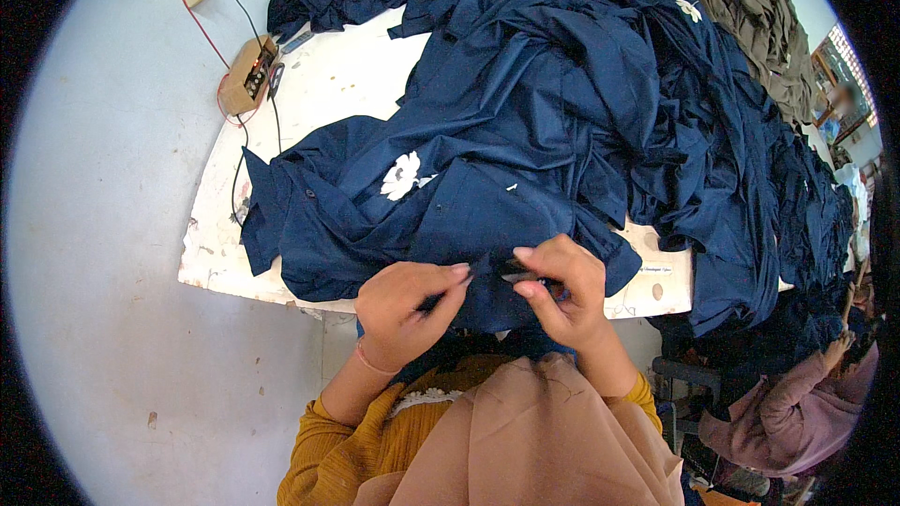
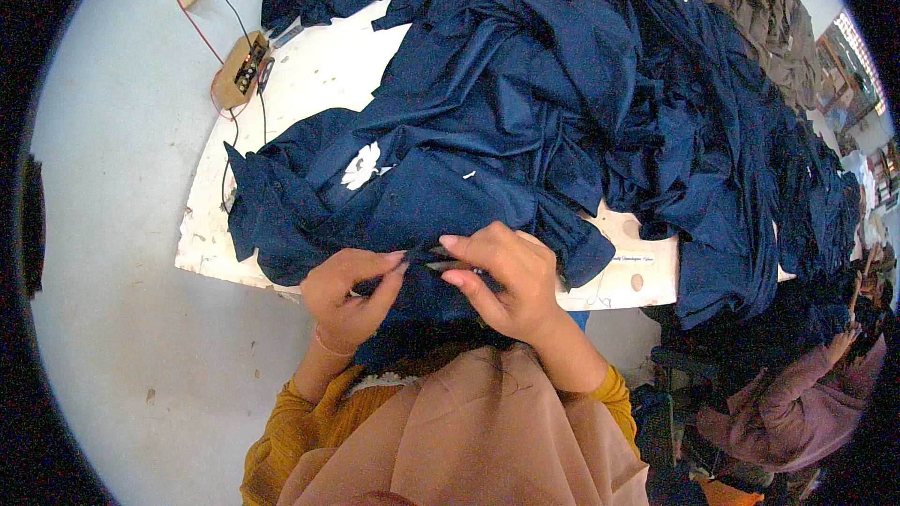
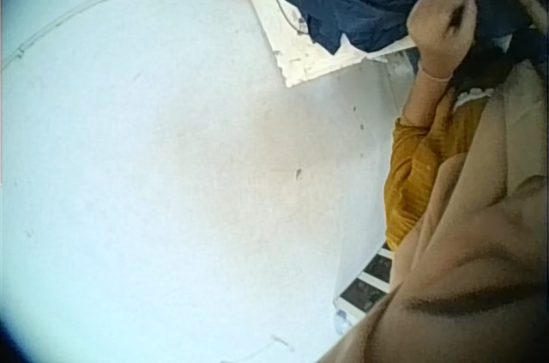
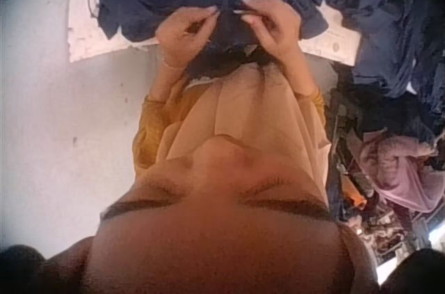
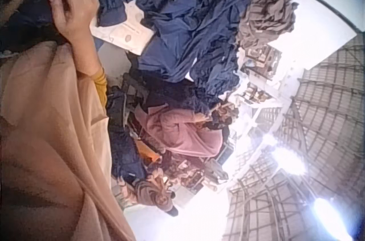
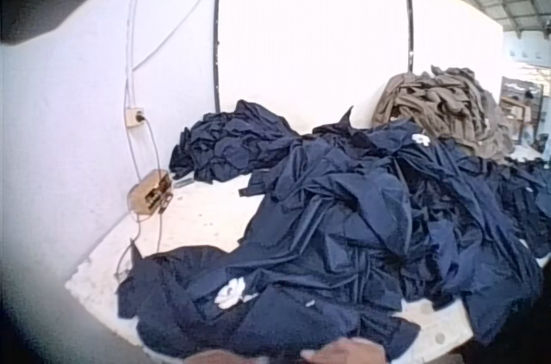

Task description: The person uses a small blade to trim loose threads and tags from several dark blue garments on a work table. They handle each garment one at a time, cutting visible threads and tags, then place the items back on the pile.

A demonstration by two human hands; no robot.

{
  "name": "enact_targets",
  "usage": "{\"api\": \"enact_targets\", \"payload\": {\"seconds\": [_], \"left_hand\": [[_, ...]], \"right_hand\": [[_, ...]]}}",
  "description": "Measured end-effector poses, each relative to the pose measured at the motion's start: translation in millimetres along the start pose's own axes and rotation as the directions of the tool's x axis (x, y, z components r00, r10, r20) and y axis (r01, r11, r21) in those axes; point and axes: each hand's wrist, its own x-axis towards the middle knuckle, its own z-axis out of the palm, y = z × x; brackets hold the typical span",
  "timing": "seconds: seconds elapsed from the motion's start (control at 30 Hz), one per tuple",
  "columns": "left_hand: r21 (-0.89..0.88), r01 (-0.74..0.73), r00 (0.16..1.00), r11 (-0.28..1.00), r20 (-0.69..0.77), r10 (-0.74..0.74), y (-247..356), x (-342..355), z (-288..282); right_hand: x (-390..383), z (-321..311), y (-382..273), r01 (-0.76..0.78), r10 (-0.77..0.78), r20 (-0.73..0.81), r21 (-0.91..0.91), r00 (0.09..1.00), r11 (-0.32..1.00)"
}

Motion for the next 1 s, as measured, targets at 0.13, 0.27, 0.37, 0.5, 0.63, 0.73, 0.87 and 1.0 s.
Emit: {"api": "enact_targets", "payload": {"seconds": [0.13,0.27,0.37,0.5,0.63,0.73,0.87,1.0], "left_hand": [[-0.46,0.58,0.805,0.672,0.194,-0.561,3,1,-6],[-0.563,0.624,0.767,0.542,0.305,-0.565,-2,4,-7],[-0.536,0.623,0.768,0.57,0.282,-0.575,-2,3,-3],[-0.516,0.644,0.75,0.566,0.28,-0.599,1,4,-2],[-0.425,0.598,0.798,0.68,0.232,-0.557,-3,-2,6],[-0.287,0.464,0.886,0.838,0.154,-0.438,-2,-1,12],[-0.149,0.363,0.932,0.92,0.059,-0.358,-4,4,12],[-0.138,0.401,0.916,0.906,0.086,-0.392,0,7,11]], "right_hand": [[9,-4,-14,-0.053,0.05,0.127,0.023,0.991,0.998],[1,10,-10,0.032,-0.024,0.119,-0.067,0.993,0.997],[-1,16,-11,0.083,-0.065,0.113,-0.162,0.991,0.983],[-2,14,-18,0.111,-0.058,0.18,-0.299,0.982,0.948],[-2,12,-10,0.009,-0.01,0.155,0.006,0.988,1.0],[1,11,-12,-0.176,0.138,0.155,0.267,0.978,0.947],[3,12,-9,-0.274,0.227,0.156,0.457,0.961,0.846],[1,10,-13,-0.502,0.424,0.301,0.689,0.854,0.523]]}}
